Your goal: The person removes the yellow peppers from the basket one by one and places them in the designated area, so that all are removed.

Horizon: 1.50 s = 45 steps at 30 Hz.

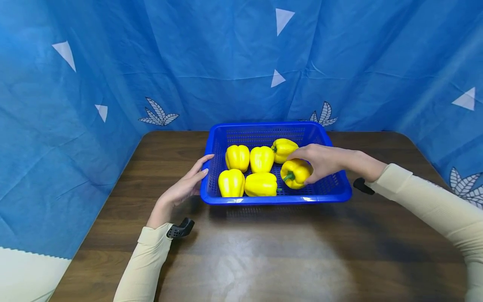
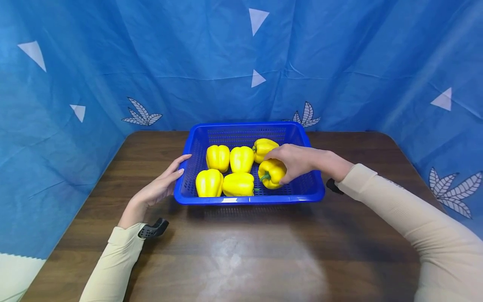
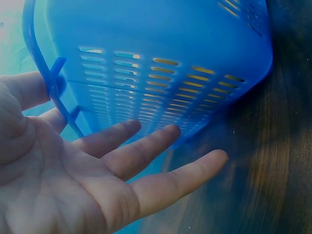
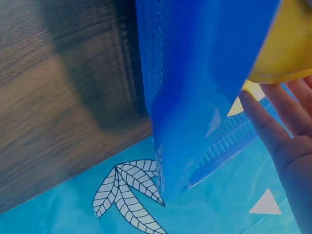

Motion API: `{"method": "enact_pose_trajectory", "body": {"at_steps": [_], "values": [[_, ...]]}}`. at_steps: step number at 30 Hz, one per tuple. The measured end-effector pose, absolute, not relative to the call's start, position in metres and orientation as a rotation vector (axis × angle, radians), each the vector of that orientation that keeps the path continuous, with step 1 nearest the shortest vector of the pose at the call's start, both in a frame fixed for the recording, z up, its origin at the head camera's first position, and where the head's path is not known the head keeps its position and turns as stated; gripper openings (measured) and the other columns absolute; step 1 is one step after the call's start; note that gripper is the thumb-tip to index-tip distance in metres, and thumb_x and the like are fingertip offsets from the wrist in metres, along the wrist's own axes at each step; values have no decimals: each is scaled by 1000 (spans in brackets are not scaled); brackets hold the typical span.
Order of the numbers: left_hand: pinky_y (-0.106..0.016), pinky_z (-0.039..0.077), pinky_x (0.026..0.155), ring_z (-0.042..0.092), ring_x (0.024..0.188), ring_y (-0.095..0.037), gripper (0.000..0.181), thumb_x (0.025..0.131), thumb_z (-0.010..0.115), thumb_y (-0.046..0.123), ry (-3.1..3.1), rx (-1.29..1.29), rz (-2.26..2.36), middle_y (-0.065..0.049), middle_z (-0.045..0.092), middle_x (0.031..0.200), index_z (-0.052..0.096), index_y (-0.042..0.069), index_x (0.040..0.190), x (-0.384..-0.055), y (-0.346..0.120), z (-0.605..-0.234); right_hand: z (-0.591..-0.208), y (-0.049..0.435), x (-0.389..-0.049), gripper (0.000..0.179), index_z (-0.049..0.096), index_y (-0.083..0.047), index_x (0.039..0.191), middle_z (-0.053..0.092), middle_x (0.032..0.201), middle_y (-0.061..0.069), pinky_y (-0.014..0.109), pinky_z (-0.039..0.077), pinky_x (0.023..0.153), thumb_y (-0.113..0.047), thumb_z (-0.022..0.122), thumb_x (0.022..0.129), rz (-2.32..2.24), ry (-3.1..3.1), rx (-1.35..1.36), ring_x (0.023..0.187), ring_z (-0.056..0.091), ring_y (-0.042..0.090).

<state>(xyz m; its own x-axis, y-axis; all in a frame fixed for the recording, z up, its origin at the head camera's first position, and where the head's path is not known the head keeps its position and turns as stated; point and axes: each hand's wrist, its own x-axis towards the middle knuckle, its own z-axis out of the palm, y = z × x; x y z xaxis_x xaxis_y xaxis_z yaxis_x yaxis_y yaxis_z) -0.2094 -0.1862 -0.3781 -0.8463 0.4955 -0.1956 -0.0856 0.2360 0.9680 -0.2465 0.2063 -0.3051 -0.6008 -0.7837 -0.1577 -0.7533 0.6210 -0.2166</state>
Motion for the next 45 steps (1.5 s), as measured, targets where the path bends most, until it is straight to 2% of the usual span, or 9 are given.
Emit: {"method": "enact_pose_trajectory", "body": {"at_steps": [23, 29, 34, 41, 45], "values": [[-59, 49, 90, 38, 128, -51, 53, 101, 30, 38, 2034, 384, 1661, -10, 4, 157, 7, 38, 148, -210, -188, -380, -302, 233, -246, 64, 54, -3, 123, 64, 112, 10, 37, 56, 78, -29, 80, 70, -499, 2889, -1234, 92, 57, 16], [-57, 51, 88, 40, 127, -51, 52, 101, 30, 37, 2030, 388, 1671, -12, 5, 157, 7, 37, 148, -210, -189, -379, -300, 241, -244, 63, 56, -4, 123, 64, 114, 8, 31, 57, 72, -24, 82, 68, -611, 2979, -1184, 90, 58, 13], [-57, 51, 87, 40, 126, -52, 52, 101, 30, 37, 2027, 395, 1676, -12, 6, 157, 7, 36, 148, -210, -189, -378, -297, 246, -242, 66, 56, -5, 125, 63, 118, 9, 27, 56, 74, -23, 82, 68, -629, 3035, -1131, 93, 58, 14], [-55, 53, 85, 41, 126, -51, 52, 101, 30, 36, 2015, 393, 1681, -13, 7, 156, 7, 36, 148, -210, -189, -378, -297, 255, -239, 66, 55, -5, 128, 63, 120, 10, 38, 57, 81, -21, 81, 70, -711, 3103, -1028, 98, 60, 18], [-55, 53, 84, 41, 126, -51, 52, 101, 30, 37, 2011, 399, 1682, -13, 7, 156, 6, 36, 148, -210, -188, -379, -295, 259, -237, 64, 55, -7, 129, 62, 122, 10, 20, 54, 86, -19, 81, 71, -798, 3114, -949, 102, 60, 18]]}}
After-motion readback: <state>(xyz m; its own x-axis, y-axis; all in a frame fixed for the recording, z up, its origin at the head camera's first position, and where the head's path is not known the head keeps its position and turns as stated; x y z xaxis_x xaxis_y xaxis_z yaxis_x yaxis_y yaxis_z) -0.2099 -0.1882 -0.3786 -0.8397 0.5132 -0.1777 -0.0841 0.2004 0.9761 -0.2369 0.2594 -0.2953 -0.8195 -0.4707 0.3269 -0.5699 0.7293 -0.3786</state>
